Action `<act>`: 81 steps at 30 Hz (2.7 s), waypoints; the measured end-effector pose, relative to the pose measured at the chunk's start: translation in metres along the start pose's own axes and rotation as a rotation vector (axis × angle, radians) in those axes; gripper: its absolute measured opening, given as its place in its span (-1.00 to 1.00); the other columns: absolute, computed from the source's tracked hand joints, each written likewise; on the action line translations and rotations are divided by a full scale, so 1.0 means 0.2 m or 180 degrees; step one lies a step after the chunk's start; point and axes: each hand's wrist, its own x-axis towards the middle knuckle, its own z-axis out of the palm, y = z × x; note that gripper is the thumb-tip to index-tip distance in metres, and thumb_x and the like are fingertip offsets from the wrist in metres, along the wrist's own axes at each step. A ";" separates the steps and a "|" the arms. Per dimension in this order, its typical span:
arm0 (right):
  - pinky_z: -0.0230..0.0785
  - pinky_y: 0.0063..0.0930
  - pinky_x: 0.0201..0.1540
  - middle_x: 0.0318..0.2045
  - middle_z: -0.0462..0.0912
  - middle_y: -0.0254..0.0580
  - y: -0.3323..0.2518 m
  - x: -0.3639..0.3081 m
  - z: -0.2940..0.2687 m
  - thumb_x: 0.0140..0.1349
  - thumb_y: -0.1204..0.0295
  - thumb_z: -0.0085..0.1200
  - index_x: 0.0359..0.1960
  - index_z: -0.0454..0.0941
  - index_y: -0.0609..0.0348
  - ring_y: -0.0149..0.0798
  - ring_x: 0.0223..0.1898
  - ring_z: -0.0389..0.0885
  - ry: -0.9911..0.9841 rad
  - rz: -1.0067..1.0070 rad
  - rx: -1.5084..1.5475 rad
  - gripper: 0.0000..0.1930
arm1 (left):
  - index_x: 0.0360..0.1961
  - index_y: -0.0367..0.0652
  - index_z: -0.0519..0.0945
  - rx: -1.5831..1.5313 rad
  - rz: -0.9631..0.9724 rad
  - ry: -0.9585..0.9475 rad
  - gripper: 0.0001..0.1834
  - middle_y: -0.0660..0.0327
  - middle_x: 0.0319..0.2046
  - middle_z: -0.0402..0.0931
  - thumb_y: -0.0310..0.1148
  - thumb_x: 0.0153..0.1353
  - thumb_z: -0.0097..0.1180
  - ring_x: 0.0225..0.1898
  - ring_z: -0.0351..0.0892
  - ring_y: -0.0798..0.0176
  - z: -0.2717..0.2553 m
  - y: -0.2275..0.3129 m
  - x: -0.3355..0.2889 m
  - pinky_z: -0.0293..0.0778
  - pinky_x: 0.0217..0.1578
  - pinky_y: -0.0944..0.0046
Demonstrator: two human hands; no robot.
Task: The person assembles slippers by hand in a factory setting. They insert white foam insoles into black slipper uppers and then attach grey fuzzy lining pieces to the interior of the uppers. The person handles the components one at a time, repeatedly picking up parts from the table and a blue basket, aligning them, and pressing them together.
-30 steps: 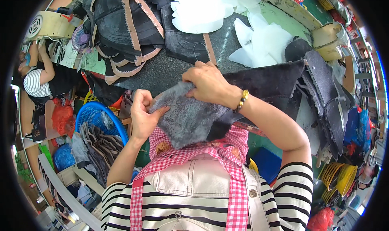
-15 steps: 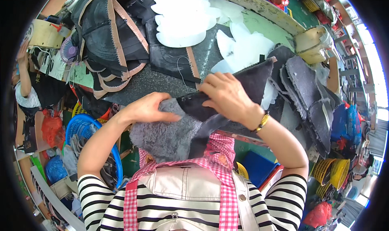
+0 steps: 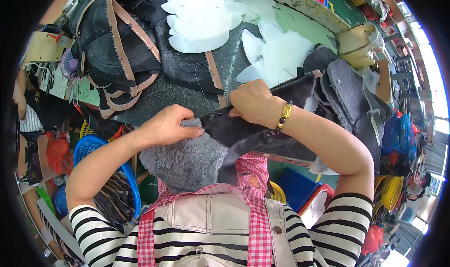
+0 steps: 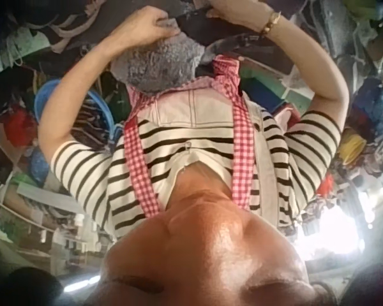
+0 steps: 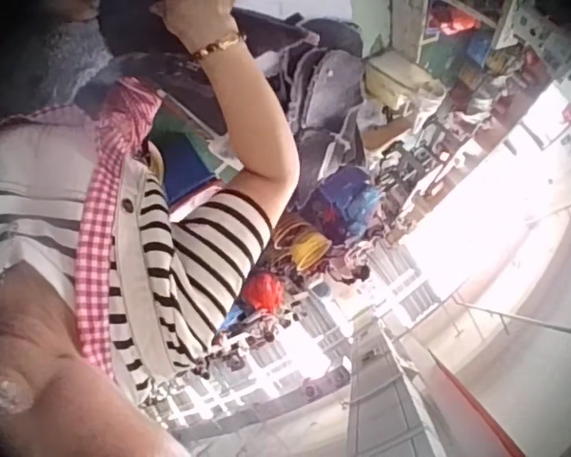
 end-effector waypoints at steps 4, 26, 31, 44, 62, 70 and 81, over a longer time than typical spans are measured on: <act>0.44 -0.09 -0.35 -0.57 0.62 0.05 0.04 -0.04 -0.01 0.10 -0.03 0.18 -0.52 0.62 0.27 0.10 -0.41 0.66 0.0051 -0.0127 0.0184 -0.51 | -0.48 -0.31 0.59 0.0576 0.0767 0.0513 -0.55 -0.05 -0.57 0.57 -0.06 -0.03 0.36 -0.46 0.61 -0.07 0.07 0.07 0.20 0.46 -0.39 0.07; 0.43 -0.22 -0.41 -0.55 0.63 -0.08 0.26 -0.43 0.04 0.01 0.28 0.21 -0.47 0.62 0.24 -0.03 -0.47 0.64 0.1818 0.0755 0.1499 -0.76 | -0.50 -0.33 0.58 0.0620 0.0136 0.0265 -0.66 -0.09 -0.51 0.59 -0.20 -0.03 0.28 -0.36 0.63 -0.13 0.18 0.23 0.43 0.51 -0.29 0.01; 0.39 -0.20 -0.34 -0.64 0.56 -0.03 0.38 -0.34 0.21 -0.08 0.25 0.32 -0.28 0.59 0.26 0.01 -0.52 0.58 0.1818 0.1707 0.1634 -0.61 | -0.43 -0.35 0.58 0.0784 0.0187 0.0162 -0.65 -0.09 -0.49 0.59 -0.20 -0.01 0.29 -0.35 0.64 -0.12 0.18 0.25 0.45 0.51 -0.28 0.01; -0.02 0.11 0.34 0.35 0.18 0.14 -0.04 -0.38 0.49 0.21 -0.02 0.10 0.26 0.37 -0.11 0.10 0.34 0.21 0.2624 0.1749 0.0866 -0.39 | -0.31 -0.31 0.63 0.0561 0.0317 0.0197 -0.68 0.03 -0.54 0.61 -0.23 0.07 0.28 -0.48 0.64 0.14 0.18 0.21 0.43 0.47 -0.42 0.20; 0.23 -0.23 0.28 0.22 0.39 0.12 -0.27 -0.33 0.36 0.12 0.00 0.17 0.21 0.35 0.30 0.05 0.23 0.38 0.2316 -0.0375 0.0544 -0.26 | 0.03 -0.26 0.40 -0.2498 -0.0164 0.1939 -0.56 0.13 -0.20 0.60 -0.23 0.25 0.21 -0.32 0.65 0.29 0.02 -0.16 0.11 0.59 -0.38 0.35; 0.36 -0.23 0.15 0.10 0.50 -0.05 -0.20 -0.15 -0.03 0.05 0.46 0.24 0.08 0.47 0.19 0.04 0.11 0.48 0.3160 -0.0218 0.2310 -0.51 | 0.00 -0.36 0.51 -0.2211 0.1447 0.2716 -0.62 0.19 -0.09 0.58 -0.51 0.15 0.27 -0.06 0.55 0.34 -0.06 -0.11 0.20 0.46 0.00 0.31; 0.32 -0.19 0.08 -0.08 0.54 -0.16 -0.23 0.17 -0.26 -0.02 0.54 0.24 -0.01 0.52 0.15 -0.05 -0.05 0.50 0.3903 -0.1062 0.1301 -0.55 | 0.11 -0.26 0.40 -0.2439 0.1887 0.2833 -0.48 0.23 -0.04 0.49 -0.52 0.12 0.28 0.02 0.48 0.31 0.11 -0.05 0.19 0.42 0.05 0.30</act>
